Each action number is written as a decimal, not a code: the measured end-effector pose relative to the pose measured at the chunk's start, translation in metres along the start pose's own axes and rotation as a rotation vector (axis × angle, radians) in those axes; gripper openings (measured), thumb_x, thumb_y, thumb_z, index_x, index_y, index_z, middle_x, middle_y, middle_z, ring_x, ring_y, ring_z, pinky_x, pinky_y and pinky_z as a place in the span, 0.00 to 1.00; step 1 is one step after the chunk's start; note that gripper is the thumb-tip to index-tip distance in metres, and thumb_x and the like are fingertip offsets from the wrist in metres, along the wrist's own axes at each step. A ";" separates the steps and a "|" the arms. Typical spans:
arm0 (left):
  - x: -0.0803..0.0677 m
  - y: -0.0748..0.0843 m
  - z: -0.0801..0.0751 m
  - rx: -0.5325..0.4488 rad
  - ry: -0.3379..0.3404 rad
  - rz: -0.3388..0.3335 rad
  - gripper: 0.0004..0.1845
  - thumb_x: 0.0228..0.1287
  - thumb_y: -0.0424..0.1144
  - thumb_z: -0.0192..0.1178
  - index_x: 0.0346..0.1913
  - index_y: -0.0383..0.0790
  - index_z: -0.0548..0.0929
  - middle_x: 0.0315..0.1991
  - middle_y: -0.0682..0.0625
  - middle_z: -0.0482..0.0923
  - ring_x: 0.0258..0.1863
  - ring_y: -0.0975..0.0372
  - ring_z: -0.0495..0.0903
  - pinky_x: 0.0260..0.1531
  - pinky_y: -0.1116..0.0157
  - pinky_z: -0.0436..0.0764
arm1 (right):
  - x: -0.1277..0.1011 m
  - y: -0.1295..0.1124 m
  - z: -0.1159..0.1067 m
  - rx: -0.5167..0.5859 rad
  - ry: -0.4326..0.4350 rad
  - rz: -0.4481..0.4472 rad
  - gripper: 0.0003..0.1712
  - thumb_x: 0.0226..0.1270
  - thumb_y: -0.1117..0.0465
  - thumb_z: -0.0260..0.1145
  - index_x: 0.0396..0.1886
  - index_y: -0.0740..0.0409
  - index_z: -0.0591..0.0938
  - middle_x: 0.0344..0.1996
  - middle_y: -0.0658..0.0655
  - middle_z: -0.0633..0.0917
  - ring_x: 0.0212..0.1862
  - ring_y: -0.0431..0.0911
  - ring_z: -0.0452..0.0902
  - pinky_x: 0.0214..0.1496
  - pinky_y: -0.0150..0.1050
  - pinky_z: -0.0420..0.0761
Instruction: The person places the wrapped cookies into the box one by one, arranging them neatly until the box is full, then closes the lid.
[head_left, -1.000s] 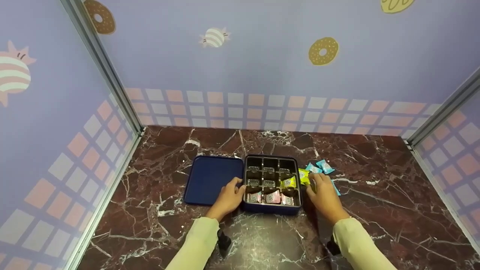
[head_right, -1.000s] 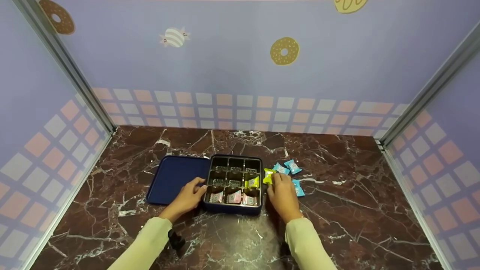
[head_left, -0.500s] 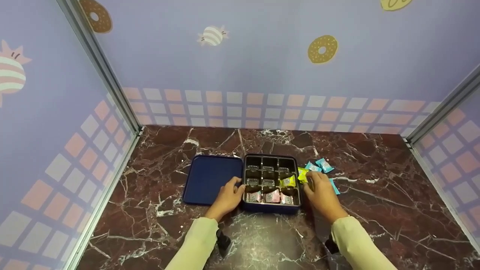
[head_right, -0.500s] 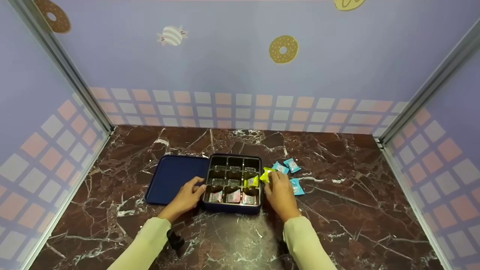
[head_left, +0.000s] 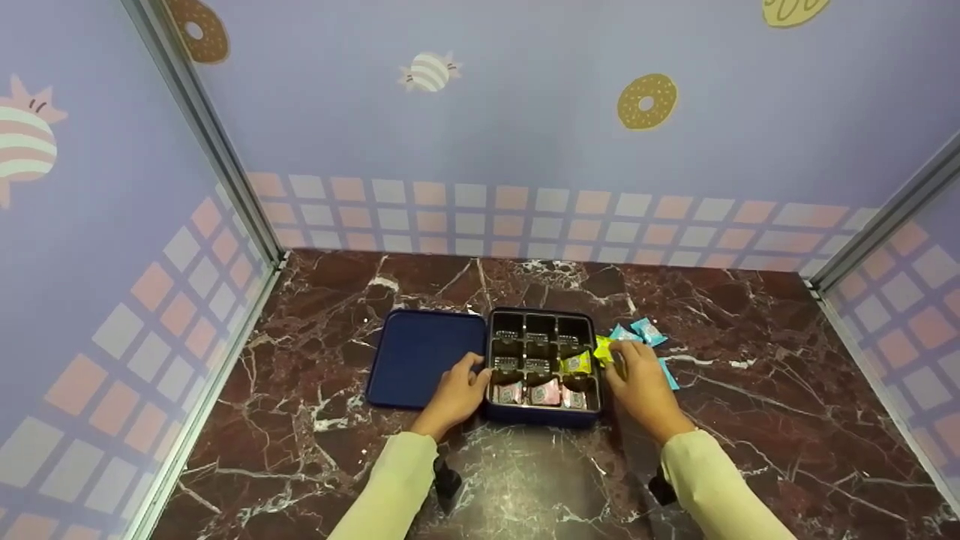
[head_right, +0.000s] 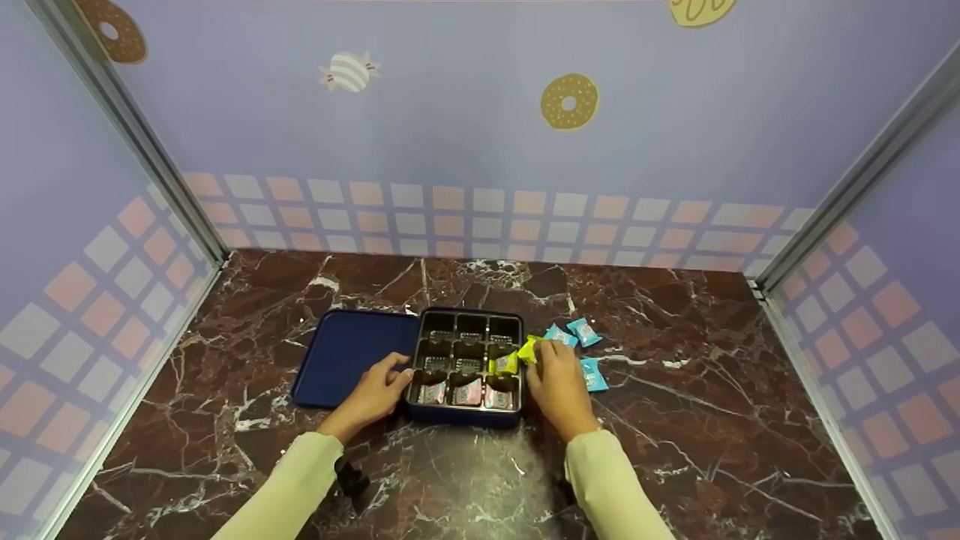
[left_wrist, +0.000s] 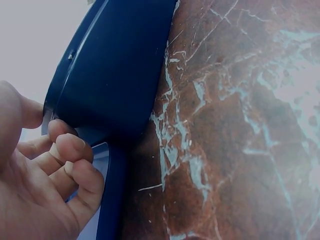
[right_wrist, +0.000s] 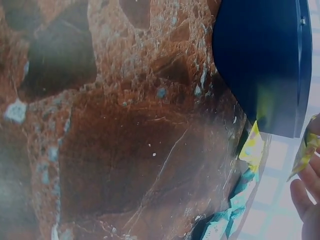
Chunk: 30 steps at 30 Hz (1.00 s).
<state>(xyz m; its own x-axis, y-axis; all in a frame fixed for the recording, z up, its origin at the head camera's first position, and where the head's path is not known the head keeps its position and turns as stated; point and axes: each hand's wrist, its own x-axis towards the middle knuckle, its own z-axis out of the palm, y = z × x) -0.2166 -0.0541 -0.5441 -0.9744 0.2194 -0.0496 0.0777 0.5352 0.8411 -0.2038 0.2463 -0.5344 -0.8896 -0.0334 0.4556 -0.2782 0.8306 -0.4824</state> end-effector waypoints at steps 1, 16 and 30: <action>0.000 0.000 0.000 -0.001 -0.003 -0.002 0.18 0.72 0.42 0.52 0.58 0.36 0.74 0.18 0.56 0.60 0.17 0.63 0.61 0.23 0.67 0.62 | 0.000 -0.001 0.000 0.003 0.000 -0.002 0.14 0.54 0.70 0.68 0.42 0.65 0.80 0.42 0.65 0.81 0.50 0.60 0.76 0.55 0.53 0.75; 0.002 -0.001 -0.001 -0.005 -0.016 -0.006 0.16 0.73 0.42 0.51 0.57 0.37 0.74 0.17 0.56 0.60 0.16 0.63 0.60 0.22 0.67 0.62 | 0.006 -0.016 0.003 -0.001 -0.021 -0.052 0.14 0.55 0.68 0.70 0.42 0.63 0.80 0.41 0.62 0.81 0.46 0.57 0.76 0.50 0.51 0.76; 0.000 0.000 0.000 -0.007 -0.009 -0.007 0.17 0.73 0.41 0.51 0.58 0.36 0.73 0.17 0.56 0.62 0.16 0.64 0.62 0.22 0.67 0.63 | 0.008 -0.026 0.008 -0.006 -0.041 -0.104 0.13 0.55 0.68 0.71 0.41 0.60 0.81 0.42 0.63 0.83 0.46 0.57 0.78 0.51 0.52 0.76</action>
<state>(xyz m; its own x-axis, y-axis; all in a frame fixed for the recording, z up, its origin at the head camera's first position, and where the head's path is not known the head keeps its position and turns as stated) -0.2164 -0.0545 -0.5438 -0.9729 0.2231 -0.0603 0.0693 0.5307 0.8447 -0.2066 0.2201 -0.5239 -0.8701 -0.1422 0.4720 -0.3677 0.8249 -0.4293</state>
